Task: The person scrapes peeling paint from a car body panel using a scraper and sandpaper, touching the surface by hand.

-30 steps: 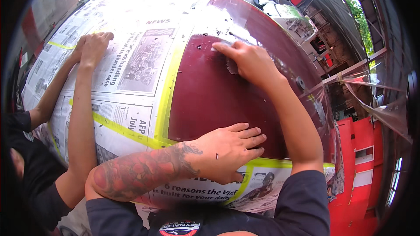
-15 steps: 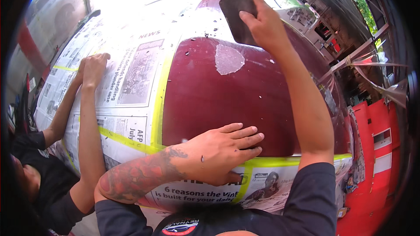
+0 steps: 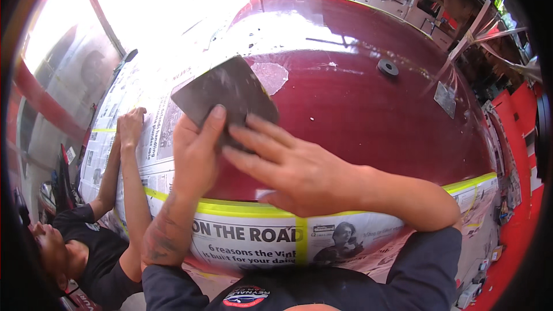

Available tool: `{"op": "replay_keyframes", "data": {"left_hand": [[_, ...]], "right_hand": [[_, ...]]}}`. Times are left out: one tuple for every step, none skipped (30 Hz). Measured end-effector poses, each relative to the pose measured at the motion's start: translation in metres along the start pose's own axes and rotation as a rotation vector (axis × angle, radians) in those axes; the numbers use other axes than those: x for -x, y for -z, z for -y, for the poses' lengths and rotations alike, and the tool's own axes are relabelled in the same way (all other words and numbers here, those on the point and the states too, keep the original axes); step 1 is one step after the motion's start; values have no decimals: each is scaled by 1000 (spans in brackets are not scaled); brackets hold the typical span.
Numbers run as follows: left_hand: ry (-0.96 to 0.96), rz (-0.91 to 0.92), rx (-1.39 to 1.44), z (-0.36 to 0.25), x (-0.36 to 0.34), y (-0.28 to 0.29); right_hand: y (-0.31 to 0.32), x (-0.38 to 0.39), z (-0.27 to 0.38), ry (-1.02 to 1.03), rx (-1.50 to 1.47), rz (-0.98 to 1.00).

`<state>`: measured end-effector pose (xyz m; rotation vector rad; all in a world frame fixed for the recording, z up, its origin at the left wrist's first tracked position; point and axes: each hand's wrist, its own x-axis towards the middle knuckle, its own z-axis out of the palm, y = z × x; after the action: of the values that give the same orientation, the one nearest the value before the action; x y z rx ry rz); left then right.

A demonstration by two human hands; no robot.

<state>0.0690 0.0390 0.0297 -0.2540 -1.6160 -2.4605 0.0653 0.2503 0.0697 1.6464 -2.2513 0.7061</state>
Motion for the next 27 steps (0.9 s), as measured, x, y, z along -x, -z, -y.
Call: {"op": "replay_keyframes", "data": {"left_hand": [[-7,-20,-22,-10,-4,4],[-26,-47,-207,-17,-12,6],[-44,-73,-392,-22,-22,10],[-43,-80,-409,-30,-32,15],[70,-57,-498,-34,-46,24],[185,-34,-587,-38,-59,32],[190,-39,-600,-38,-72,40],[256,-26,-722,-41,-80,50],[335,1,-832,-34,-90,62],[340,-8,-850,-29,-97,71],[365,32,-909,-23,-106,77],[390,74,-968,-21,-115,80],[397,82,-975,-13,-124,71],[383,50,-966,-5,-128,53],[368,18,-955,4,-133,36],[377,26,-960,16,-140,18],[312,11,-998,30,-149,-2],[242,-12,-1040,33,-156,-14],[243,-9,-1048,34,-163,-16],[219,26,-1008,34,-169,-13],[194,59,-968,30,-171,-10],[200,74,-971,25,-171,-10],[86,73,-1047,8,-167,-9],[-31,71,-1120,-6,-161,-10],[-32,74,-1133,-20,-151,-9],[-151,100,-1426,-24,-141,-9],[-282,128,-1713,-23,-130,-9]], "right_hand": [[10,6,9,-55,-156,180],[17,16,15,-128,-301,364],[20,26,18,-138,-338,407],[23,38,23,-139,-377,447],[15,53,21,-94,-302,356],[6,61,18,-89,-316,352],[0,69,14,-54,-302,263],[-1,72,13,5,-292,170],[5,70,17,-2,-284,219],[3,72,19,8,-299,208],[1,74,18,81,-228,207],[-1,76,18,152,-155,205],[-4,78,18,149,-132,182],[-5,78,18,145,-140,171],[-4,78,18,139,-144,164],[-5,79,18,128,-147,162],[-6,80,17,115,-149,156],[-7,82,17,118,-147,135],[-8,84,18,123,-145,116],[-10,85,19,123,-148,108],[-12,85,20,137,-134,87],[-13,87,19,135,-118,67],[-14,87,20,128,-120,56],[-14,88,20,130,-108,47],[-15,87,22,139,-97,38],[-15,86,20,124,-98,31],[-14,86,18,121,-104,65]]}}
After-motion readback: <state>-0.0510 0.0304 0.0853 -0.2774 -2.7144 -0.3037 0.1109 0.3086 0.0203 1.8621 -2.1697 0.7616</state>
